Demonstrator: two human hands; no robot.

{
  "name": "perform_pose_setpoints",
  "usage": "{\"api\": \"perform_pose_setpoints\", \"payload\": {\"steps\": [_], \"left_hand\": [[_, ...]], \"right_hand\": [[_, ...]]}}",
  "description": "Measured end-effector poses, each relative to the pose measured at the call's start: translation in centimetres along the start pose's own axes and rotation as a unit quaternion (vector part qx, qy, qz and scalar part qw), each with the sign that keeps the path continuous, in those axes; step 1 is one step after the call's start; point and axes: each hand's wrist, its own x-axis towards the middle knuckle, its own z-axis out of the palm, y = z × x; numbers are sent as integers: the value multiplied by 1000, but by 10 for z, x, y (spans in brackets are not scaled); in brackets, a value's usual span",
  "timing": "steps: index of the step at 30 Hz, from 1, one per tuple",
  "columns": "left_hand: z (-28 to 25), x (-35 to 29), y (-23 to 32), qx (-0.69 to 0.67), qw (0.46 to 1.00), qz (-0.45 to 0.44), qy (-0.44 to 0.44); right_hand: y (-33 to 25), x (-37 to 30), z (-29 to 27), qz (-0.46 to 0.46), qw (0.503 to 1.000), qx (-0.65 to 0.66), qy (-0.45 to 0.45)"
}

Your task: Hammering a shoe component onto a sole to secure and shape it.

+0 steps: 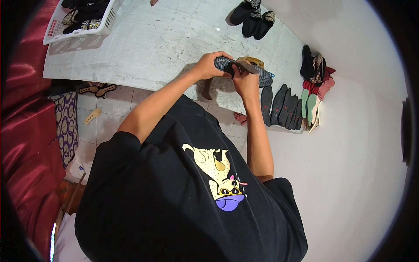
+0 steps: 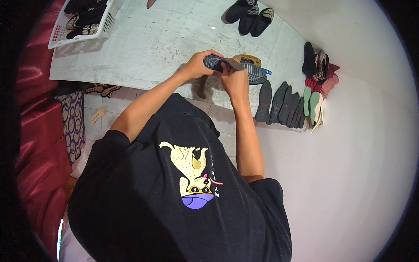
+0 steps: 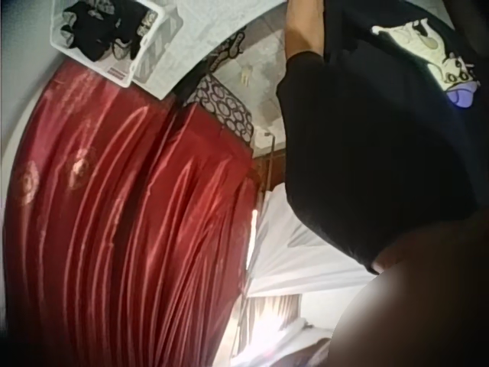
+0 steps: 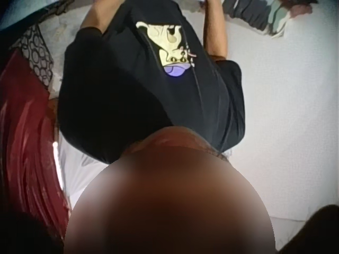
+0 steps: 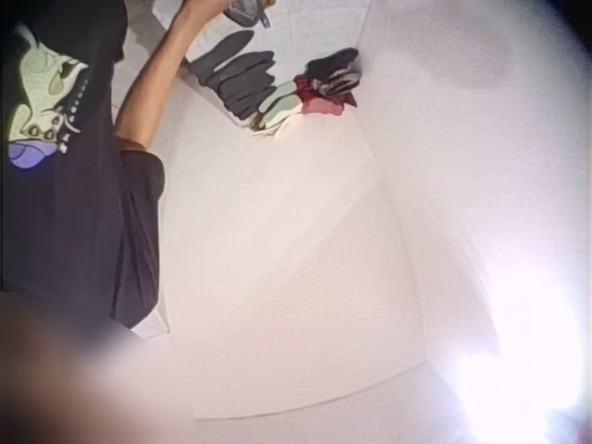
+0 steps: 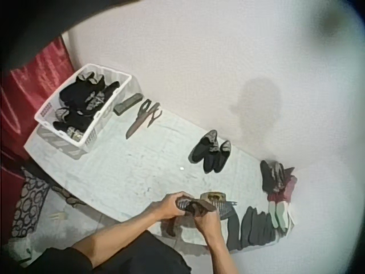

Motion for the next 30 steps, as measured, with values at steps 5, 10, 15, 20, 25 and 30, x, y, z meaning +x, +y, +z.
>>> {"api": "perform_pose_setpoints", "payload": {"steps": [5,10,15,20,25,30], "left_hand": [[-1,1,-11,-21,999,33,11],[7,-1,-5,-14,999,9,28],[2,2,-12,-25,999,22,19],[5,3,-6,-27,999,20,16],[4,4,-5,-55,998,3,-1],[5,5,-7,-52,999,8,-2]], "right_hand": [[-4,7,-1,10,999,-34,-33],[-11,-13,-11,31,999,14,6],[-22,-21,-9,82,997,11,3],[-17,-18,0,23,1000,-1,-1],[-19,-14,3,46,998,38,25],[-16,-1,3,22,999,-24,2]]}}
